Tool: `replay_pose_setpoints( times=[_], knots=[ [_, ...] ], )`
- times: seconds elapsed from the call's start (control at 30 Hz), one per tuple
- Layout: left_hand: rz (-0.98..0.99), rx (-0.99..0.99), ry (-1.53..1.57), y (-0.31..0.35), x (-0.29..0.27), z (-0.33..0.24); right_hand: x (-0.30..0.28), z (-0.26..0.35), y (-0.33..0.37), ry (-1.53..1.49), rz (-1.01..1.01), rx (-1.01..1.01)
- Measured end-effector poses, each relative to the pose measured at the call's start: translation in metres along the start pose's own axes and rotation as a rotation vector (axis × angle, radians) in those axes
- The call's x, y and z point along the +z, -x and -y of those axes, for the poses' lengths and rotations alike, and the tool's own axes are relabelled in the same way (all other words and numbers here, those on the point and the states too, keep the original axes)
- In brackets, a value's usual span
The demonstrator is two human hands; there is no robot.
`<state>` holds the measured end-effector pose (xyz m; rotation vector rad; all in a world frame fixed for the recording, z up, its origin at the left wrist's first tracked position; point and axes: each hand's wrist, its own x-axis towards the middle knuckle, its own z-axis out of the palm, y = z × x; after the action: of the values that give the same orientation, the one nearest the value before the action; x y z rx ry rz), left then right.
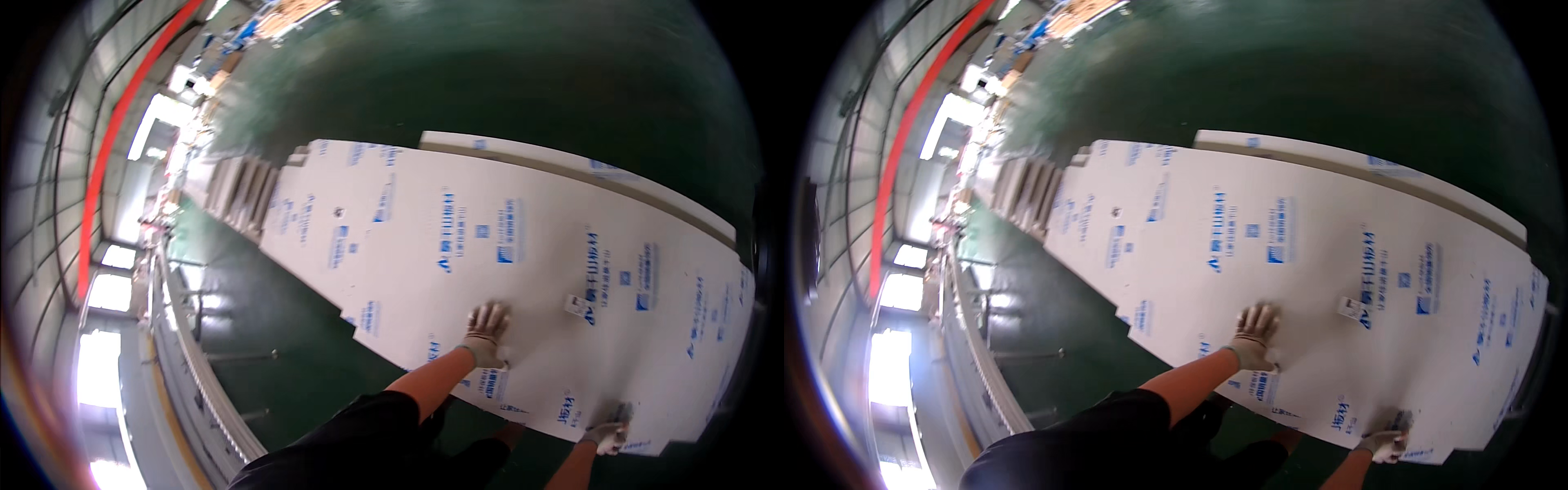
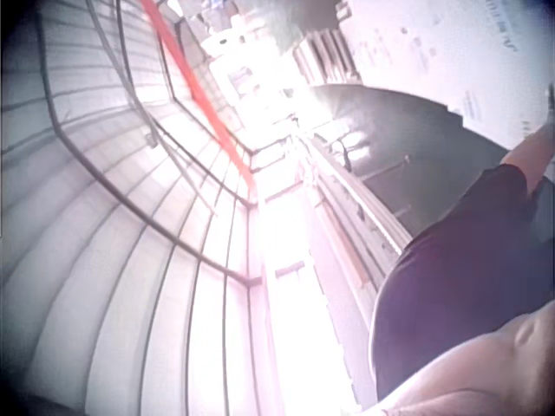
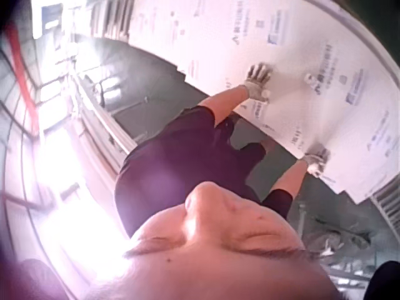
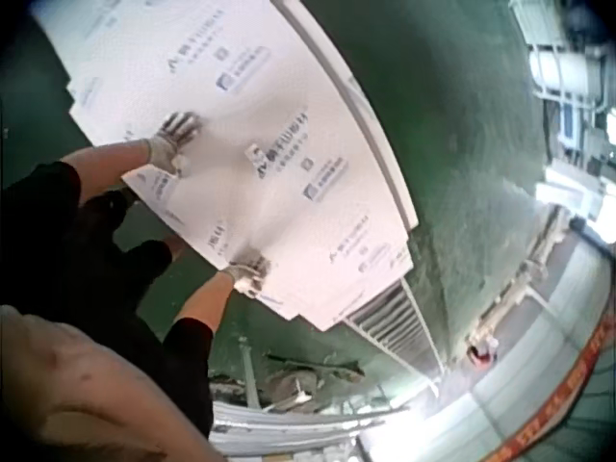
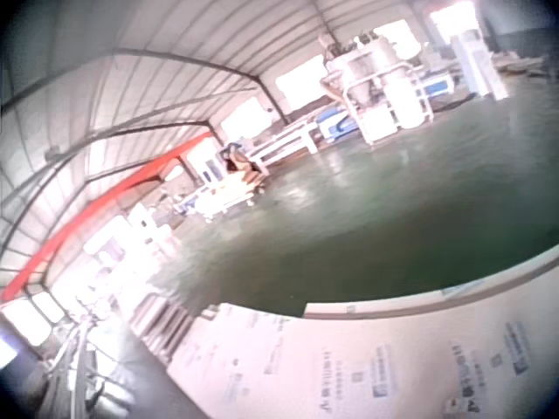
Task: The person processes a large board through a machine and then moves several boards from a stack onto a mobile rack.
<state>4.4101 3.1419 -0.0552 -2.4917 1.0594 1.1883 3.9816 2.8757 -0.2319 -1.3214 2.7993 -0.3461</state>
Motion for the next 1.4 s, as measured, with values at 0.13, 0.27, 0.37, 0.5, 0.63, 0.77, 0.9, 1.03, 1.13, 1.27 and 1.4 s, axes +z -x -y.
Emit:
replay_pose_setpoints(
  times=[0.13,0.27,0.37,0.5,0.63,0.77,0.9,1.03,1.13,1.27,1.4],
  knots=[
    [0.094,-0.059,-0.033,0.003,-0.008,0.002,0.005,0.012,0.019,-0.055,0.075,-0.012],
    [0.063,-0.040,-0.014,0.013,-0.015,-0.005,-0.012,0.026,0.025,-0.067,0.103,0.002],
    [0.068,-0.062,-0.005,0.017,-0.005,0.004,-0.013,0.027,0.035,-0.058,0.154,-0.003],
    [0.075,-0.049,-0.008,0.009,-0.006,-0.005,-0.020,0.029,0.031,-0.078,0.159,0.044],
    [0.110,-0.042,-0.030,0.007,-0.011,-0.005,-0.026,0.029,0.024,-0.092,0.172,0.087],
    [0.122,-0.043,-0.034,0.009,-0.011,-0.002,-0.032,0.027,0.021,-0.095,0.178,0.112],
    [0.114,-0.048,-0.033,0.006,-0.009,0.000,-0.035,0.031,0.025,-0.078,0.167,0.132],
    [0.116,-0.019,-0.055,-0.002,-0.003,-0.001,-0.002,-0.002,0.010,-0.043,0.028,-0.055],
    [0.141,-0.040,-0.073,-0.005,0.004,0.004,-0.023,0.015,0.028,0.062,0.000,-0.114],
    [0.061,0.044,-0.071,-0.017,0.025,0.007,-0.042,0.022,0.033,-0.002,-0.045,-0.140],
    [-0.707,0.430,-0.037,-0.025,0.087,0.035,-0.044,0.033,0.044,-0.233,-0.046,-0.211]
  ],
)
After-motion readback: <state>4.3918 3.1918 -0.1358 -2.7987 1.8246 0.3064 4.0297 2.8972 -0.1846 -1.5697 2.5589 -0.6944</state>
